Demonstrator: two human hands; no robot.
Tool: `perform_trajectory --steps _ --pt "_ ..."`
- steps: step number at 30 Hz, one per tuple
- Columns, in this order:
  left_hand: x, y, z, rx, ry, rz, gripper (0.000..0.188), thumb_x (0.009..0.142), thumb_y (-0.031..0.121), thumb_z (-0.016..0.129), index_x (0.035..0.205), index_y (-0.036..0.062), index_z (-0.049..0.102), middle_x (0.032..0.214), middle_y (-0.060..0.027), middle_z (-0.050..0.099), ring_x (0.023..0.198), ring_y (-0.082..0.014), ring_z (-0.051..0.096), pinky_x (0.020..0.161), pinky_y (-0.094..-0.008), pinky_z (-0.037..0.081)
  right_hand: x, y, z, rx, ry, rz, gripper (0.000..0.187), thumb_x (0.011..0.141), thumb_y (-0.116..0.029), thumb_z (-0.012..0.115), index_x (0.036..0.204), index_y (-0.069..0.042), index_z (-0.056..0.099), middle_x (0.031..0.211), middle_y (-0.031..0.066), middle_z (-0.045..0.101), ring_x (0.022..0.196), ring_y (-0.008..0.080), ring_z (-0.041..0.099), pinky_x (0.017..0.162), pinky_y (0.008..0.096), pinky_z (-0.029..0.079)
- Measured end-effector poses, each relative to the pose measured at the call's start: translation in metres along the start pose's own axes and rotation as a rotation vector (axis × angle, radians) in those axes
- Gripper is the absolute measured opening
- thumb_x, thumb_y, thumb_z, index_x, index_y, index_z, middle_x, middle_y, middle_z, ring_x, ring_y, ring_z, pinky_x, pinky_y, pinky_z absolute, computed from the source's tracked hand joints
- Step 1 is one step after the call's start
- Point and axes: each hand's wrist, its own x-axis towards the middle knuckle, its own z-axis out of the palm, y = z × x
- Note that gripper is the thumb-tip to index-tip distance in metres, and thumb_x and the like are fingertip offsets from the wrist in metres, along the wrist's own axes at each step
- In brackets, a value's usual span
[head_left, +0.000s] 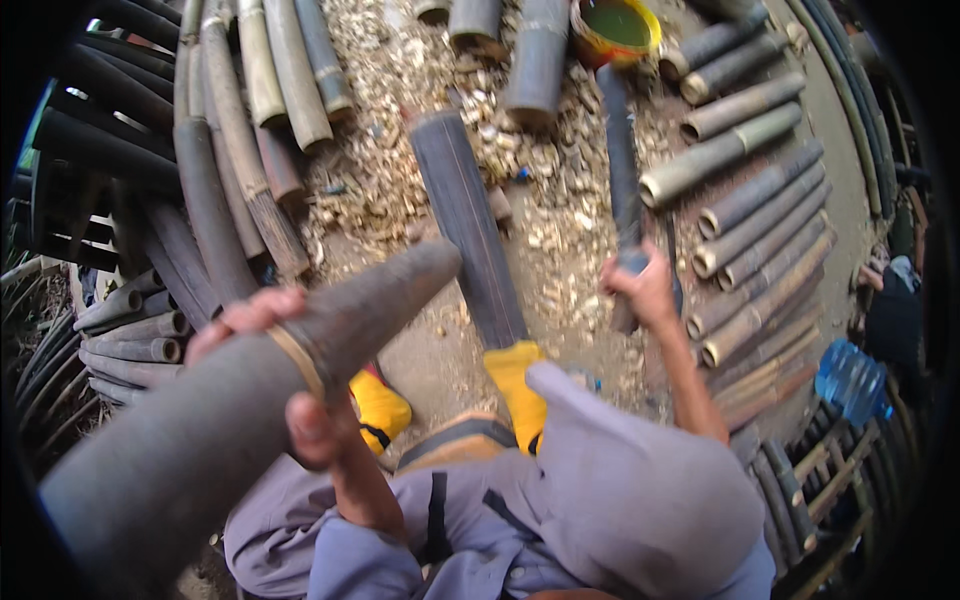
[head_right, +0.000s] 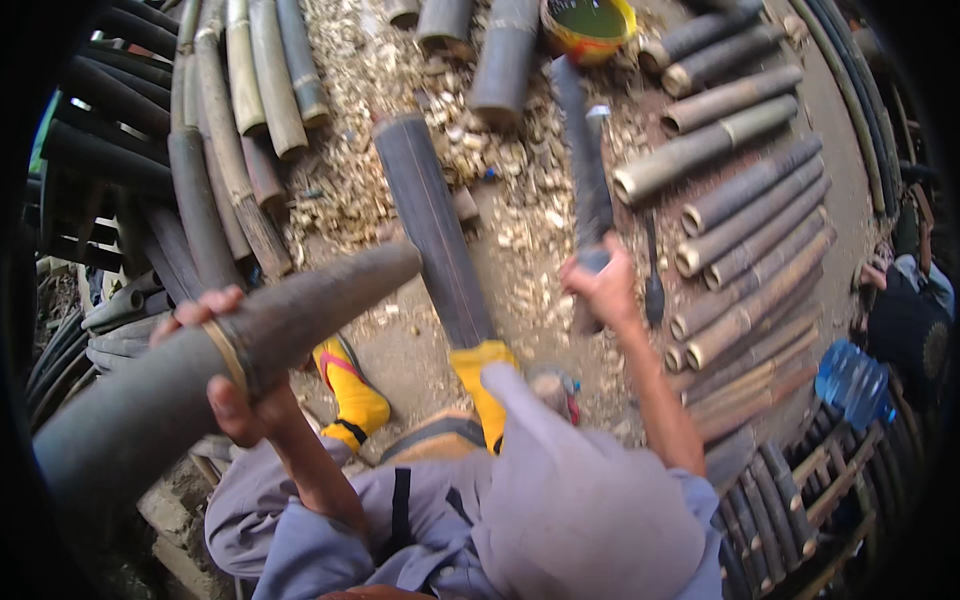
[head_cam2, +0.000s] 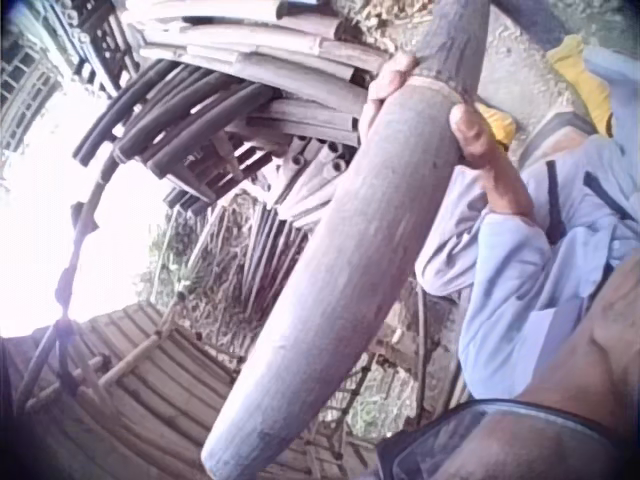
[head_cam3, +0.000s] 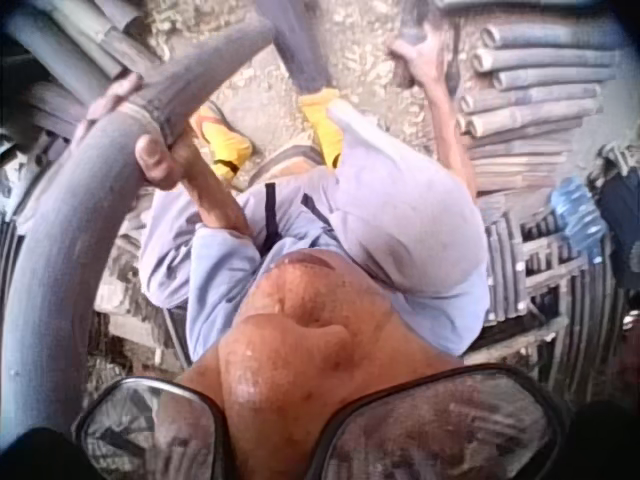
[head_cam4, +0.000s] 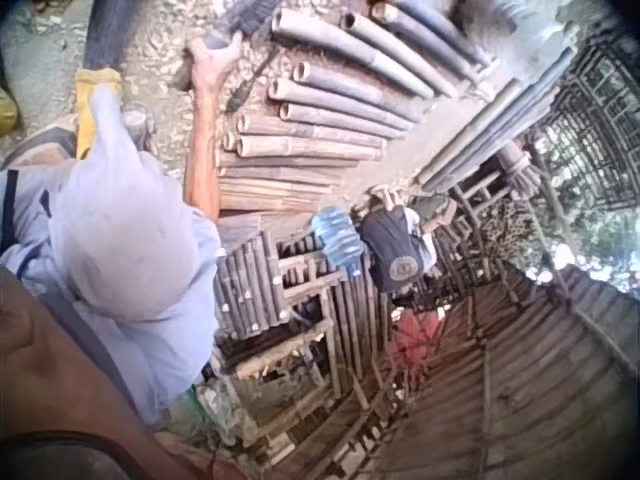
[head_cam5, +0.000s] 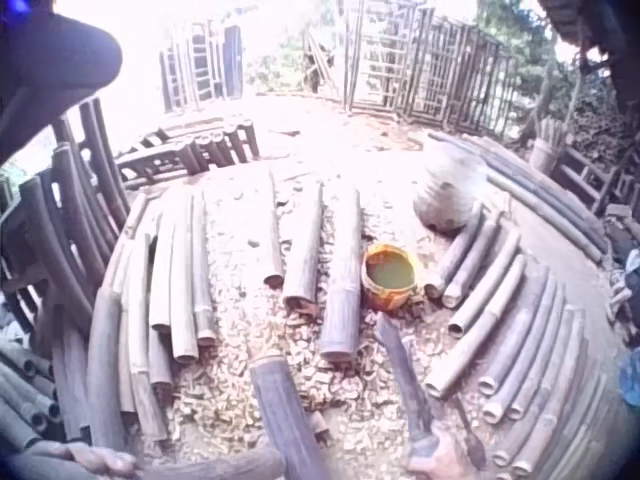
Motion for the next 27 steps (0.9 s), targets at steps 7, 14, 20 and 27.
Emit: perform_trajectory --steps 7,14,20,27 --pt "-0.002 0.003 0.005 0.246 0.098 -0.009 0.079 0.072 0.034 0.076 0.128 0.003 0.031 0.101 -0.0136 0.052 0.094 -0.0293 0.057 0.092 -0.0501 0.046 0.006 -0.015 0.079 -0.056 -0.129 -0.078 0.035 0.075 -0.004 0.074 0.098 -0.002 0.048 0.067 0.0037 0.059 0.05 0.0109 0.058 0.044 0.0243 0.048" --pt "-0.001 -0.012 -0.006 0.173 0.172 -0.044 0.073 0.066 0.032 0.063 0.127 0.0027 0.036 0.104 -0.0127 0.049 0.098 -0.0277 0.052 0.097 -0.0447 0.039 0.022 0.013 0.086 -0.029 -0.103 -0.163 0.028 0.077 -0.002 0.069 0.098 -0.003 0.05 0.073 0.0034 0.057 0.058 0.0096 0.06 0.05 0.0238 0.049" --pt "0.001 -0.013 -0.006 0.202 0.214 -0.071 0.074 0.066 0.031 0.062 0.128 0.0018 0.035 0.106 -0.0141 0.048 0.099 -0.029 0.051 0.099 -0.0456 0.038 0.027 0.0 0.103 -0.133 -0.056 -0.168 0.041 0.071 -0.004 0.072 0.104 -0.005 0.047 0.075 0.005 0.06 0.065 0.0155 0.063 0.057 0.0287 0.051" --pt "0.007 -0.005 0.004 0.184 0.049 -0.078 0.074 0.067 0.033 0.062 0.129 0.0024 0.035 0.109 -0.0156 0.05 0.099 -0.0299 0.052 0.099 -0.0505 0.038 0.033 0.0 0.103 -0.378 0.011 -0.132 0.035 0.07 -0.007 0.072 0.1 -0.002 0.055 0.079 0.009 0.066 0.072 0.0188 0.067 0.067 0.0307 0.054"
